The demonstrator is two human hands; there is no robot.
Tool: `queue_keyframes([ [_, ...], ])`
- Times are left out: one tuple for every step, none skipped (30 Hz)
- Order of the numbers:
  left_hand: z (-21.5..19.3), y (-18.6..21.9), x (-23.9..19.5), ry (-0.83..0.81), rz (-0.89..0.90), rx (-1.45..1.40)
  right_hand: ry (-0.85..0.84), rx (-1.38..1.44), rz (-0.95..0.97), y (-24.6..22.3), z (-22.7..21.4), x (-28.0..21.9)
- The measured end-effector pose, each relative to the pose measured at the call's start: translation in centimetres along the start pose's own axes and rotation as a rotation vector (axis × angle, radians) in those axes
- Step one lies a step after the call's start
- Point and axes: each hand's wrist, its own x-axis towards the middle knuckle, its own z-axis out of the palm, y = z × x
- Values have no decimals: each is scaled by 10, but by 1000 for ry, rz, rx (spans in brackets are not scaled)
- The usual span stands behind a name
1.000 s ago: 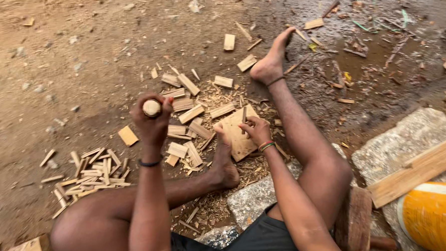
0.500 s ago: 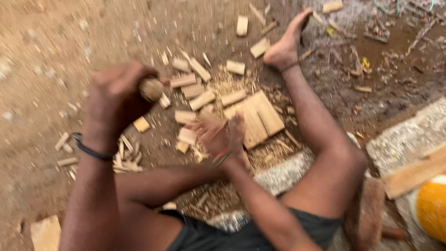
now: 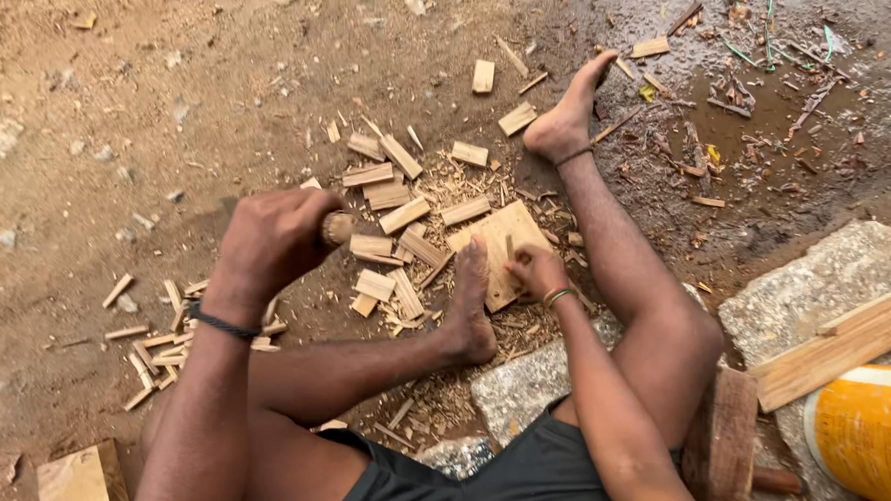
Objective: The person sits on the ground and carves a small cylindrical wooden piece using a chisel and a wooden mallet. They repeatedly strike the chisel to shape the wood, occasionally pausing to inspect the piece or adjust their grip.
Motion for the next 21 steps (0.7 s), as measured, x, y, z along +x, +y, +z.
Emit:
queue_keyframes([
  [-2, -1, -6, 7, -14, -6, -96, 218, 6, -6, -9, -4],
  [-4, -2, -12, 14, -29, -11, -79, 344, -26, -13, -18, -14],
  [-6, -3, -16, 7, -58, -12, -53, 469, -69, -25, -35, -20],
  [-8, -3, -22, 1, -87, -13, -27, 593, -114, -39, -48, -27],
  [-6, -2, -25, -7, -115, -17, -33, 672, -131, -52, -55, -34],
  [-1, -1, -23, -2, -102, -32, -40, 751, -149, -64, -60, -42],
  [4, 0, -23, -6, -94, -40, -55, 836, -166, -74, -62, -49],
  [6, 0, -24, -9, -85, -49, -69, 844, -196, -80, -67, -55],
  [7, 1, -26, 13, -60, -68, -88, 856, -224, -84, -67, -62],
  [11, 3, -25, 34, -35, -88, -108, 869, -253, -86, -66, -66],
  [14, 4, -25, 53, -9, -112, -100, 813, -261, -86, -62, -69],
  [16, 6, -25, 17, -8, -93, -92, 757, -269, -84, -56, -71],
  [21, 8, -20, -8, -5, -71, -78, 696, -287, -83, -55, -67],
  [23, 10, -17, -33, -2, -48, -42, 684, -297, -81, -52, -64],
  [22, 12, -16, -33, 11, -35, -5, 674, -302, -78, -47, -61],
  [21, 13, -15, -34, 25, -23, 32, 663, -308, -74, -43, -57],
  [21, 16, -15, -41, 39, -14, 67, 629, -329, -70, -38, -54],
  [20, 19, -14, -56, 40, -11, 102, 595, -351, -66, -34, -48],
  [17, 20, -12, -70, 44, -2, 138, 563, -378, -64, -30, -41],
  [15, 21, -9, -84, 47, 8, 193, 455, -388, -61, -26, -36],
  [12, 23, -6, -100, 49, 24, 246, 350, -399, -59, -20, -31],
])
